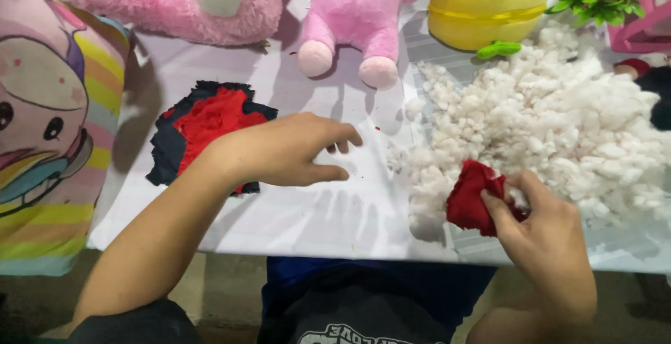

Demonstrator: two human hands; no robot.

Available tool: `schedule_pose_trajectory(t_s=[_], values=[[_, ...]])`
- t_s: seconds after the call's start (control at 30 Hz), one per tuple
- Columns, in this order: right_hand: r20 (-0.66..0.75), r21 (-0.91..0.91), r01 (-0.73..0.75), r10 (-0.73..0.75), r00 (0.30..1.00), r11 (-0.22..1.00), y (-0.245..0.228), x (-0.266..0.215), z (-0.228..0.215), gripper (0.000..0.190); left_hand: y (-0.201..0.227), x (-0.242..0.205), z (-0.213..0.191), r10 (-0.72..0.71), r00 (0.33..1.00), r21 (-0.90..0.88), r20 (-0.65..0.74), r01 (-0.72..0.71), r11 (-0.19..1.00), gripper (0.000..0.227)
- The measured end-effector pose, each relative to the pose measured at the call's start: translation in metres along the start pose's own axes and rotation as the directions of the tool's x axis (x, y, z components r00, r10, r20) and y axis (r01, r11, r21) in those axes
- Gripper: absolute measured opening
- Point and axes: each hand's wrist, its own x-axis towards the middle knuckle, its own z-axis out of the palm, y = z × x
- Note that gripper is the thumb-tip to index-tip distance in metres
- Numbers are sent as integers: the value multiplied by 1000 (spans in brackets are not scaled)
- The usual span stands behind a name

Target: Stuffing small red fabric pieces with white cotton stuffing material on a workspace.

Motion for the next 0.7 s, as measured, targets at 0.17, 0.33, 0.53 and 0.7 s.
schedule_pose_trajectory(t_s=[0.17, 0.33, 0.53, 0.7], values=[[-668, 120, 579, -366, 648, 806, 60, 4, 37, 25, 15, 61, 47, 169, 986, 10, -1, -169, 986, 43], [-170, 347, 156, -101, 980, 925, 49, -16, 0, 15, 32, 105, 103, 218, 965, 218, -148, -184, 958, 78], [-601, 521, 454, -66, 796, 723, 98, -12, 54, 29, 28, 127, 128, 338, 785, 415, -520, -113, 903, 85], [-694, 560, 616, -92, 714, 554, 115, -7, 74, 27, 30, 125, 131, 231, 839, 246, -492, -120, 962, 59]])
